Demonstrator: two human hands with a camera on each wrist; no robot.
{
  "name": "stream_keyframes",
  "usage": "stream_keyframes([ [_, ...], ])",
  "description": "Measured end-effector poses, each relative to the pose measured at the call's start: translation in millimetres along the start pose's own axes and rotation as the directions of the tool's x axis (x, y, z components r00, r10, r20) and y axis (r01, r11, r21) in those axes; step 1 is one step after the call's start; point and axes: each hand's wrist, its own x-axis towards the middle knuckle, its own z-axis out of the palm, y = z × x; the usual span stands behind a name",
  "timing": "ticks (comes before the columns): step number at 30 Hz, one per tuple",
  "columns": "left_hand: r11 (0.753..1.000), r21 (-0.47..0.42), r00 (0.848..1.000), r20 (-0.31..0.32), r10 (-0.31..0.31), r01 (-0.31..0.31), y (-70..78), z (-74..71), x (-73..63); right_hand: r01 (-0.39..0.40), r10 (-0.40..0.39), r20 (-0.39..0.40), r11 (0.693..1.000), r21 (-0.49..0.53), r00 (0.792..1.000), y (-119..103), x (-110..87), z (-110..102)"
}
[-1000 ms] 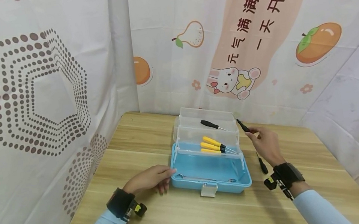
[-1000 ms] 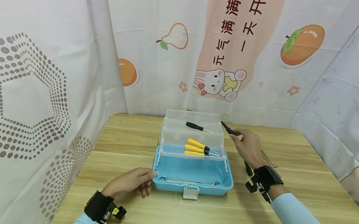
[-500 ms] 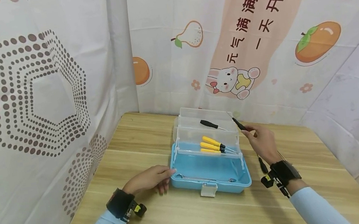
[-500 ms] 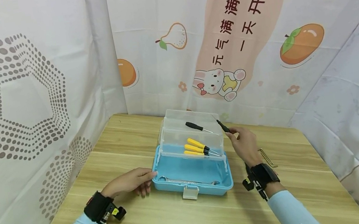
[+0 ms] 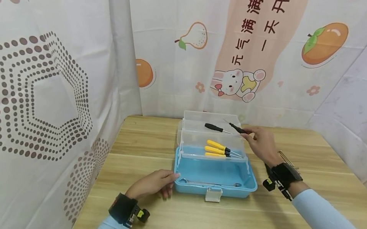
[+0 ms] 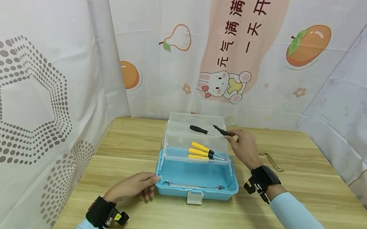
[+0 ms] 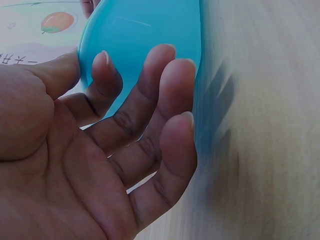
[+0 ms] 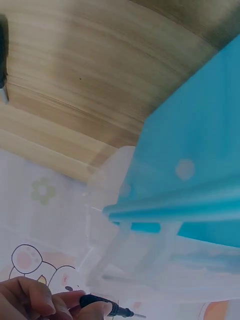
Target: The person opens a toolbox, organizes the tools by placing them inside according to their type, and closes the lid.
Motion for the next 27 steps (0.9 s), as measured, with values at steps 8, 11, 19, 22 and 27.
stream_keyframes([
  [8, 1.000, 0.000, 1.000, -0.001, -0.005, 0.005, -2.9, 0.1, 0.9, 0.036, -0.036, -0.009, 0.999, 0.009, 0.999, -5, 3.2, 6],
  [11, 1.000, -0.003, 1.000, -0.002, -0.008, 0.008, -2.8, -0.2, 0.7, 0.063, -0.063, -0.019, 0.998, 0.005, 0.998, -7, 5.2, 8],
  [19, 1.000, -0.005, 1.000, 0.008, 0.006, -0.006, -4.5, -1.3, 1.7, 0.061, -0.061, 0.023, 0.998, 0.010, 0.998, -16, 8.9, 10],
  [22, 1.000, -0.005, 1.000, 0.010, 0.011, -0.011, -4.2, -1.4, 2.0, 0.050, -0.051, 0.040, 0.999, 0.021, 0.998, -18, 10.0, 12],
  [27, 1.000, 0.007, 1.000, 0.009, 0.014, -0.014, -3.0, -1.9, 1.9, 0.060, -0.062, 0.049, 0.998, 0.030, 0.997, -21, 12.3, 13],
])
